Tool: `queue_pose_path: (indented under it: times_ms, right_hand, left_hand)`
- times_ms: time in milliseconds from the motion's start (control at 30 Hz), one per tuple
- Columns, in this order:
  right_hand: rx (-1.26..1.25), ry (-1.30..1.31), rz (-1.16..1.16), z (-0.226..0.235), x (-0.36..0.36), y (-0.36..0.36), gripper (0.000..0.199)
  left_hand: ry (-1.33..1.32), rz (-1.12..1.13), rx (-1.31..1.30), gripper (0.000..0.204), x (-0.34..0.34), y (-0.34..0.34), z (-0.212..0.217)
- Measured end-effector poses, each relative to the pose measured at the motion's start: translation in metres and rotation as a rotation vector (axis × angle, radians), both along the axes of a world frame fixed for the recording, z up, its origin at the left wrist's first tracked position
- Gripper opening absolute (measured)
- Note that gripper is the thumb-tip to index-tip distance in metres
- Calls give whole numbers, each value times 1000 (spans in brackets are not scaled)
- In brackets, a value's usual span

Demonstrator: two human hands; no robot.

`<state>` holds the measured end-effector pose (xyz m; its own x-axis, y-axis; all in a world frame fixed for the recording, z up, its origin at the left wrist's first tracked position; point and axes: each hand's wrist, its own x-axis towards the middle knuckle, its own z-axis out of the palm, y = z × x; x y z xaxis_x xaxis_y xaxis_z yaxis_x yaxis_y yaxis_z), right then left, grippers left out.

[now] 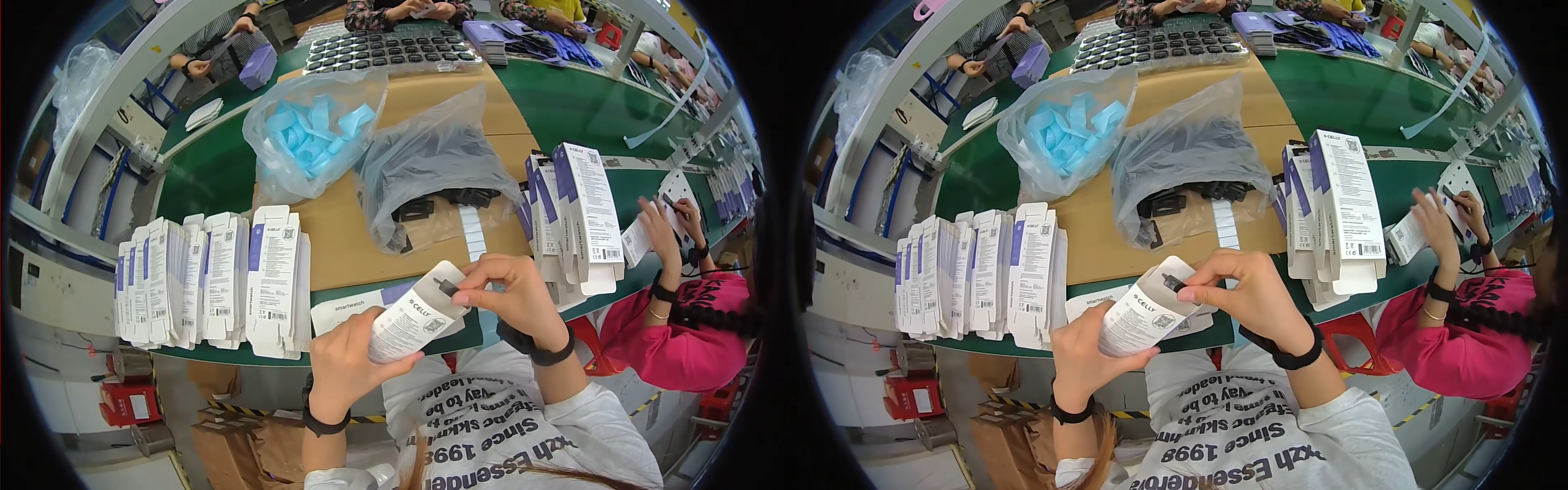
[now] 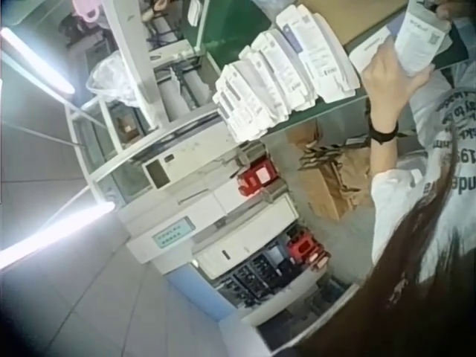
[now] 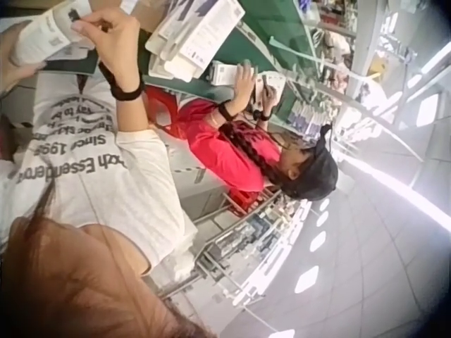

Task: The person packages smartwatches by hand, picking up a box, inserting a black plastic hanger, and then placing a white sticker onto the box. The person then folds the box closed and sets it aside before repeating the process.

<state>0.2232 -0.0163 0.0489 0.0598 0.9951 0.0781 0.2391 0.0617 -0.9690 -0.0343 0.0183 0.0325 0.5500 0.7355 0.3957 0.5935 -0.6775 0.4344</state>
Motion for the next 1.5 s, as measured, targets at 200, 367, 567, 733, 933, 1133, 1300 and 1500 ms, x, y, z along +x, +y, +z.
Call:
queue_pose_path:
  times_ms: [200,367,567,733,933,1133,1300,1500]
  right_hand:
    - [-205,319,39,-15,4,-1,11]
    - [-212,381,9,-19,3,-9,10]
    - [-108,266,76,-31,11,-4,11]
    - [-212,453,107,-22,11,4,31]
    - [-365,540,301,-33,17,5,42]
    - [-318,437,247,-45,10,-1,46]
    - [-281,356,310,-38,15,-19,50]
    - [-302,245,290,-37,15,-23,51]
  left_hand:
    - [31,12,45,69,8,-2,4]
    - [58,10,77,68,8,-6,8]
    - [109,-4,81,65,12,-8,9]
    - [143,-7,113,65,9,-8,12]
    - [157,-31,90,66,9,-9,11]
    - [204,-33,52,67,15,-5,-4]
    - [143,-51,14,68,15,-7,-7]
    - [162,-49,6,70,20,-13,-11]
